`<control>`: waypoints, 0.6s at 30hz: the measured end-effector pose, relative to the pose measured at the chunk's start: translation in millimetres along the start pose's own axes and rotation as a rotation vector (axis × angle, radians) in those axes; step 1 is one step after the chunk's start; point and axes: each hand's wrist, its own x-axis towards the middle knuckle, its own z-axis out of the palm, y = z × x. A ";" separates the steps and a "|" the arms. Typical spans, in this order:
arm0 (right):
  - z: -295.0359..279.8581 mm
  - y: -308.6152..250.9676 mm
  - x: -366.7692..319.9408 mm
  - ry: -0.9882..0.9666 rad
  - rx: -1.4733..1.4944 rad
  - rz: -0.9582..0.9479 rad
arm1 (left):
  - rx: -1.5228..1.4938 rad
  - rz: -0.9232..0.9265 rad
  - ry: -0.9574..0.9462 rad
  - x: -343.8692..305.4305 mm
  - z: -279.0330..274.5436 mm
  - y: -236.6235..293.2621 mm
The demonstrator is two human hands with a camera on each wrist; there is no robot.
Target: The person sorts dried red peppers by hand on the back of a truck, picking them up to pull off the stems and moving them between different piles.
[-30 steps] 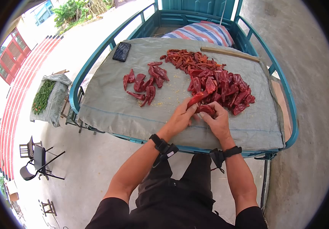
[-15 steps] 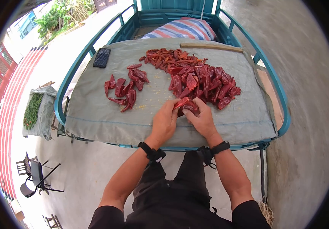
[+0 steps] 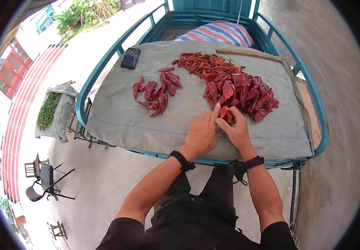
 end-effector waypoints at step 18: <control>1.3 -2.7 -2.1 0.031 -0.092 -0.028 | 0.517 -0.402 0.311 5.8 -105.6 -84.5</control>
